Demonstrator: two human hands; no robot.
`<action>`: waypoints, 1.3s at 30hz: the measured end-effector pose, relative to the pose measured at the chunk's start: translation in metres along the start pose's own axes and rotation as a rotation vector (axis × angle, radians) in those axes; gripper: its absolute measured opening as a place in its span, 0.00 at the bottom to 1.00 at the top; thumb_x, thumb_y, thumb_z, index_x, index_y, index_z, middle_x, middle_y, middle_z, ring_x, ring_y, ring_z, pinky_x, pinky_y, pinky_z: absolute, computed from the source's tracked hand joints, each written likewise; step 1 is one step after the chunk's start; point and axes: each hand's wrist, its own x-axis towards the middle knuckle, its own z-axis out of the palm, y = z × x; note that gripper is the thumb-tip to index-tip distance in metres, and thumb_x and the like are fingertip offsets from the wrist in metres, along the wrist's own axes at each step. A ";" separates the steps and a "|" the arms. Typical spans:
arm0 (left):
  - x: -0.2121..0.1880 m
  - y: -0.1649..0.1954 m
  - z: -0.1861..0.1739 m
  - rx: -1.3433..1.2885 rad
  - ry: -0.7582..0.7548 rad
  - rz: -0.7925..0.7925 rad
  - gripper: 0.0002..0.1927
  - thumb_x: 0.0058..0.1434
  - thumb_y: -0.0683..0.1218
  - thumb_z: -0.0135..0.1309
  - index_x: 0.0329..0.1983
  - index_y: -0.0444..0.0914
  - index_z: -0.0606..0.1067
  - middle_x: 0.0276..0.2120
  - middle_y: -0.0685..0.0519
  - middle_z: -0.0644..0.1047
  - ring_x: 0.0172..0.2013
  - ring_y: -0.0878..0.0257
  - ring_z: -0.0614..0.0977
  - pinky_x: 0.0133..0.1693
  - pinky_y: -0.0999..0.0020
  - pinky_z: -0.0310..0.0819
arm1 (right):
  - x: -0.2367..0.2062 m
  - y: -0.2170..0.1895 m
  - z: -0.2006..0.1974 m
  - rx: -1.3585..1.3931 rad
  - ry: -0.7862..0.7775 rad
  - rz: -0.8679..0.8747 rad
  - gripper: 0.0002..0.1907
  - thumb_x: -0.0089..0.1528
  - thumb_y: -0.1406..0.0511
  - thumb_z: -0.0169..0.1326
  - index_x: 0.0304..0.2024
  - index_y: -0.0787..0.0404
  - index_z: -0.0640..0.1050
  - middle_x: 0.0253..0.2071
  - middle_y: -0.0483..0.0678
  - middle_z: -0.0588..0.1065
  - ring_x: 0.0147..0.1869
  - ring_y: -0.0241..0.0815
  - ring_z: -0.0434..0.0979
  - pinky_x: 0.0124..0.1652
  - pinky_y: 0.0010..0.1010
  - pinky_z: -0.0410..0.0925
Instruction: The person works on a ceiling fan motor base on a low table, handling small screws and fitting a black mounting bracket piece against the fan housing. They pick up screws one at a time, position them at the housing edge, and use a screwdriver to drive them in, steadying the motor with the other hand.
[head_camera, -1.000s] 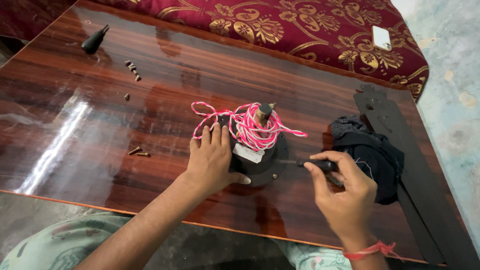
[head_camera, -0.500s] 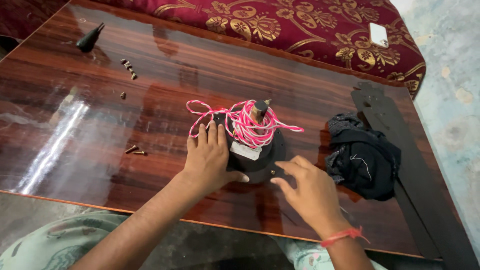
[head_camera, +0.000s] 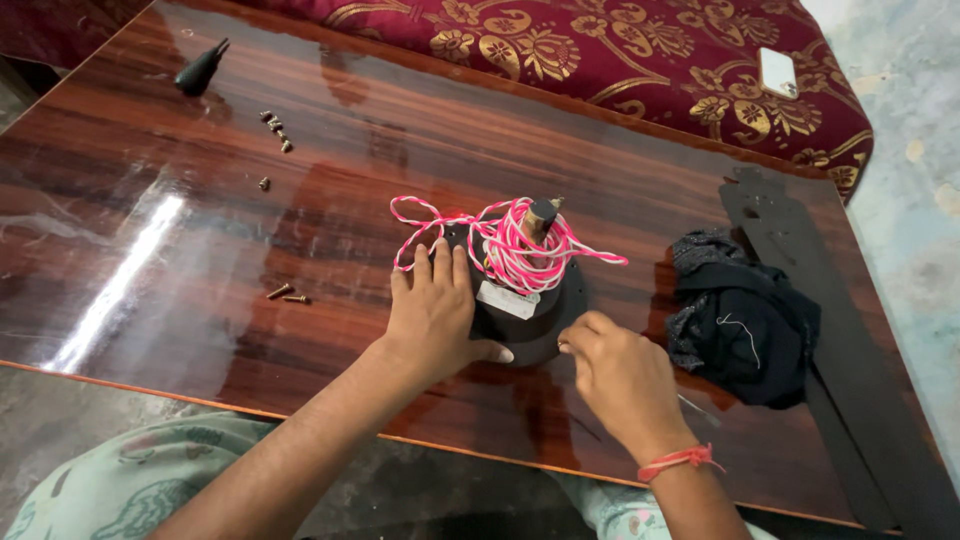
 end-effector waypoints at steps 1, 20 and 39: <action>-0.001 0.000 0.000 0.011 0.001 0.005 0.76 0.37 0.80 0.65 0.72 0.25 0.49 0.71 0.32 0.54 0.71 0.36 0.54 0.63 0.34 0.53 | 0.000 -0.001 0.000 -0.005 -0.009 -0.007 0.05 0.58 0.65 0.57 0.33 0.54 0.84 0.37 0.40 0.80 0.36 0.52 0.81 0.36 0.43 0.72; 0.002 -0.003 0.004 0.025 -0.007 0.022 0.75 0.37 0.78 0.66 0.72 0.25 0.50 0.71 0.33 0.53 0.70 0.36 0.55 0.62 0.34 0.54 | -0.001 -0.007 0.016 -0.070 0.071 -0.052 0.07 0.54 0.63 0.58 0.26 0.60 0.78 0.31 0.50 0.77 0.33 0.57 0.80 0.31 0.49 0.71; 0.000 -0.001 0.000 0.042 0.008 0.017 0.75 0.38 0.79 0.64 0.71 0.23 0.50 0.70 0.30 0.53 0.70 0.34 0.55 0.62 0.35 0.56 | 0.007 -0.008 0.032 -0.157 -0.002 0.063 0.13 0.59 0.59 0.54 0.26 0.60 0.80 0.31 0.56 0.80 0.33 0.60 0.80 0.33 0.50 0.73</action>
